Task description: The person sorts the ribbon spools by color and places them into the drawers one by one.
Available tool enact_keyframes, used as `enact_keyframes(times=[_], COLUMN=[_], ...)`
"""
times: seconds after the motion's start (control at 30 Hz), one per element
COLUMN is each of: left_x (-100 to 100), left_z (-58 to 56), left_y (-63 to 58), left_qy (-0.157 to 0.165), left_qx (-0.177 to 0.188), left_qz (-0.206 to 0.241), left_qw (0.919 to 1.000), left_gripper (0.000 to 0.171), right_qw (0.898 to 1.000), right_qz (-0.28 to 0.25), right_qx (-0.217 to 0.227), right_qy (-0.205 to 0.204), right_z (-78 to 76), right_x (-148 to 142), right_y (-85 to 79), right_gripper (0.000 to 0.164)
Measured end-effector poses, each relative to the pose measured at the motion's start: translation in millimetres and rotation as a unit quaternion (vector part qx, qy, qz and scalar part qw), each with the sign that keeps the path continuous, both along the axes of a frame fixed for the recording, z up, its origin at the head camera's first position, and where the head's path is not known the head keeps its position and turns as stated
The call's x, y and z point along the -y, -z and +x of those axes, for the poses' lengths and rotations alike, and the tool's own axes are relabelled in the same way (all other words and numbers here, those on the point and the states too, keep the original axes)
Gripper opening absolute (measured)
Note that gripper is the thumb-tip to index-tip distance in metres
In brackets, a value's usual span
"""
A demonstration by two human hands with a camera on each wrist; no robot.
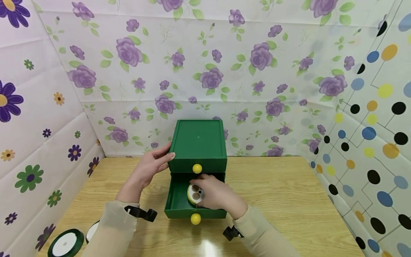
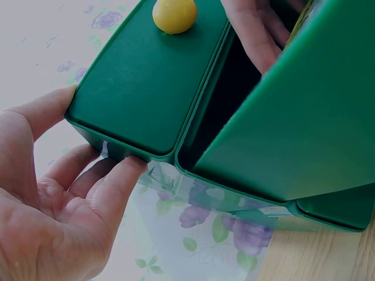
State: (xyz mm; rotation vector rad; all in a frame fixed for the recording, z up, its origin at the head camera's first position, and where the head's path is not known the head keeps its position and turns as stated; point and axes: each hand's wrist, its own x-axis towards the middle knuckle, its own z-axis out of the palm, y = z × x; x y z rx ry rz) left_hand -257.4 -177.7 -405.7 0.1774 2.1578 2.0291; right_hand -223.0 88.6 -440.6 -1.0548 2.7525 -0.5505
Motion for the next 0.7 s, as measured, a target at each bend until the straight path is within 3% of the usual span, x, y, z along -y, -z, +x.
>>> enact_keyframes(times=[0.7], left_x=[-0.3], left_z=[0.1], left_y=[0.1], left_qy=[0.001], left_qx=[-0.006], left_qz=[-0.001], left_qw=[1.0], left_gripper=[0.072], right_qw=[1.0], right_qz=[0.002], right_qx=[-0.013], right_qy=[0.019], right_z=[0.7], right_x=[4.1], right_y=[4.6], right_gripper=[0.07])
